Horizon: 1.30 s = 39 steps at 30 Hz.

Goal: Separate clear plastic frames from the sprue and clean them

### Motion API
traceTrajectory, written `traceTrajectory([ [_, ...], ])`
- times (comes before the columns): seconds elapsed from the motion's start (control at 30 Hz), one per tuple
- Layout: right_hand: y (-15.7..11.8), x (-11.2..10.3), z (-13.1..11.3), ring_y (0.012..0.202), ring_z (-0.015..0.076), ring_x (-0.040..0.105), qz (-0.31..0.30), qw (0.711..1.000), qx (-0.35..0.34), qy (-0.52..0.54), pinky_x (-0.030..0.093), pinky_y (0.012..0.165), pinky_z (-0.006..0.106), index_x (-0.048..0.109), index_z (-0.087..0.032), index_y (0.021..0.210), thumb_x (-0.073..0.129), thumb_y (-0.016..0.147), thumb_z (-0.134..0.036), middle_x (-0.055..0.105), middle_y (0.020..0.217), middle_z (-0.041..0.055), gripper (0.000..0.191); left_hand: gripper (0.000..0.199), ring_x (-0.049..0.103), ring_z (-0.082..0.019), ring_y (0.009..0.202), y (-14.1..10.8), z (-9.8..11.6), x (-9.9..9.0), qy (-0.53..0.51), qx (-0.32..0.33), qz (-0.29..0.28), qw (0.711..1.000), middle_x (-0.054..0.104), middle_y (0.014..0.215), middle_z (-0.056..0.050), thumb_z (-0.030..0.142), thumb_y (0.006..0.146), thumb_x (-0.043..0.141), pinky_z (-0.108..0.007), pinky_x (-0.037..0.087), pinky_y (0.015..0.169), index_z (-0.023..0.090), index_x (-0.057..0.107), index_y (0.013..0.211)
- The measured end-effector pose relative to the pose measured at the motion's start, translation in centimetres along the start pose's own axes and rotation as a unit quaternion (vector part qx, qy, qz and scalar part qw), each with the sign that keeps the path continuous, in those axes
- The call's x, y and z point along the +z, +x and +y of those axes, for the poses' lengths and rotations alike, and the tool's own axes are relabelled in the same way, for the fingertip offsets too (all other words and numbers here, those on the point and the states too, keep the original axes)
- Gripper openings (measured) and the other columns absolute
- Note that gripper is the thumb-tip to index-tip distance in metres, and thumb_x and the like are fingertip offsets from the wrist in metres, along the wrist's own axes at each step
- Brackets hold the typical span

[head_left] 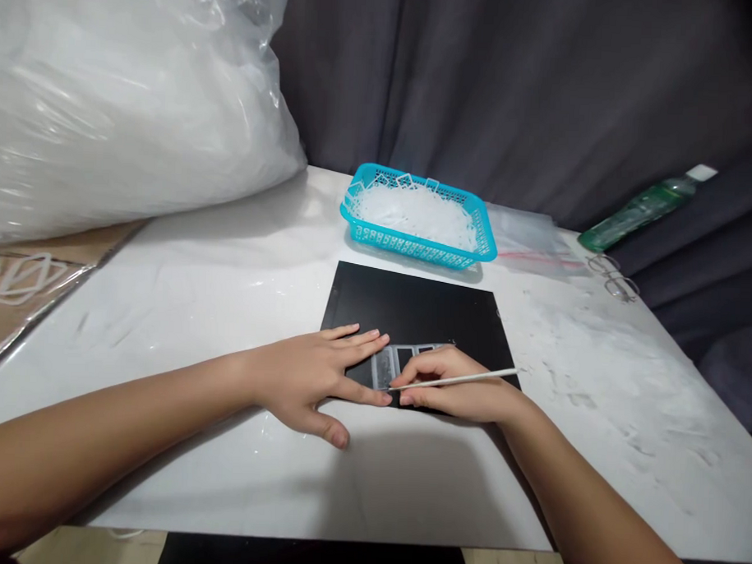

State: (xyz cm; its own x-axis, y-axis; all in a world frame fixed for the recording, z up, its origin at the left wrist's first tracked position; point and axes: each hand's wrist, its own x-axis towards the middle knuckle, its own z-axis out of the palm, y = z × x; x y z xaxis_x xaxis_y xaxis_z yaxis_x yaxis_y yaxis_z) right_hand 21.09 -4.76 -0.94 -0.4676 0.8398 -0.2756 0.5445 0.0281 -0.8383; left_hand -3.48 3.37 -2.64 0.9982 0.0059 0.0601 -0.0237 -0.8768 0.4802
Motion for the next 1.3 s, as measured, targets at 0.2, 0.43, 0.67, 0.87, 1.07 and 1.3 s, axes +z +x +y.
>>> traceTrajectory([
  [0.2, -0.5, -0.3, -0.9, 0.068, 0.0133, 0.061, 0.011, 0.997, -0.018, -0.076, 0.043, 0.059, 0.023, 0.072, -0.020, 0.084, 0.060, 0.085, -0.025, 0.070, 0.077, 0.0009, 0.013, 0.062, 0.010, -0.041, 0.142, 0.0, 0.0, -0.1, -0.024, -0.018, 0.009, 1.000, 0.004, 0.157, -0.009, 0.056, 0.080, 0.062, -0.063, 0.013, 0.112, 0.035, 0.047, 0.136],
  [0.43, -1.3, 1.0, -1.0, 0.101, 0.0195, 0.058, 0.039, 0.974, -0.112, -0.195, 0.047, 0.084, 0.032, 0.067, -0.024, 0.095, 0.053, 0.091, -0.028, 0.064, 0.109, 0.0052, 0.015, 0.059, 0.003, -0.044, 0.141, 0.2, 0.4, -0.4, -0.024, -0.047, -0.002, 0.999, -0.006, 0.157, -0.006, 0.060, 0.081, 0.059, -0.065, 0.011, 0.111, 0.038, 0.048, 0.134],
  [0.67, -1.0, 1.2, 0.5, 0.095, 0.0227, 0.061, 0.237, 0.919, -0.095, -0.300, 0.049, 0.081, 0.036, 0.066, -0.030, 0.092, 0.050, 0.088, -0.024, 0.068, 0.099, 0.0027, 0.017, 0.054, -0.007, -0.042, 0.141, 0.6, 0.5, -0.5, -0.037, -0.095, -0.025, 0.995, -0.014, 0.155, -0.003, 0.063, 0.082, 0.054, -0.064, 0.008, 0.111, 0.043, 0.049, 0.132],
  [0.87, -3.5, -6.1, 3.3, 0.108, 0.0329, 0.054, 0.570, 0.734, 0.036, -0.368, 0.036, 0.094, 0.052, 0.056, -0.013, 0.107, 0.038, 0.091, -0.026, 0.062, 0.115, 0.0200, 0.028, 0.051, -0.011, -0.043, 0.140, 0.8, 0.6, -0.7, -0.064, -0.113, -0.035, 0.991, -0.014, 0.156, -0.001, 0.062, 0.082, 0.055, -0.065, 0.008, 0.110, 0.042, 0.053, 0.129],
  [1.07, -6.8, -8.1, 5.2, 0.086, 0.0319, 0.063, 0.468, 0.761, 0.244, -0.378, 0.044, 0.073, 0.043, 0.063, -0.018, 0.080, 0.055, 0.081, -0.036, 0.068, 0.083, 0.0114, 0.020, 0.048, -0.008, -0.040, 0.142, 0.3, 0.1, -0.7, -0.077, -0.096, -0.030, 0.992, -0.007, 0.157, -0.002, 0.057, 0.081, 0.060, -0.062, 0.004, 0.112, 0.038, 0.057, 0.126],
  [1.3, -3.0, -2.3, 0.3, 0.081, 0.0180, 0.064, 0.239, 0.971, 0.003, -0.019, 0.047, 0.068, 0.028, 0.063, -0.022, 0.087, 0.059, 0.083, -0.036, 0.070, 0.092, 0.0039, 0.015, 0.016, 0.056, -0.023, 0.116, 0.9, 0.8, -0.5, -0.034, -0.111, 0.158, 0.981, 0.062, 0.124, -0.008, 0.033, 0.088, 0.059, -0.042, 0.037, 0.103, 0.022, 0.070, 0.088],
])
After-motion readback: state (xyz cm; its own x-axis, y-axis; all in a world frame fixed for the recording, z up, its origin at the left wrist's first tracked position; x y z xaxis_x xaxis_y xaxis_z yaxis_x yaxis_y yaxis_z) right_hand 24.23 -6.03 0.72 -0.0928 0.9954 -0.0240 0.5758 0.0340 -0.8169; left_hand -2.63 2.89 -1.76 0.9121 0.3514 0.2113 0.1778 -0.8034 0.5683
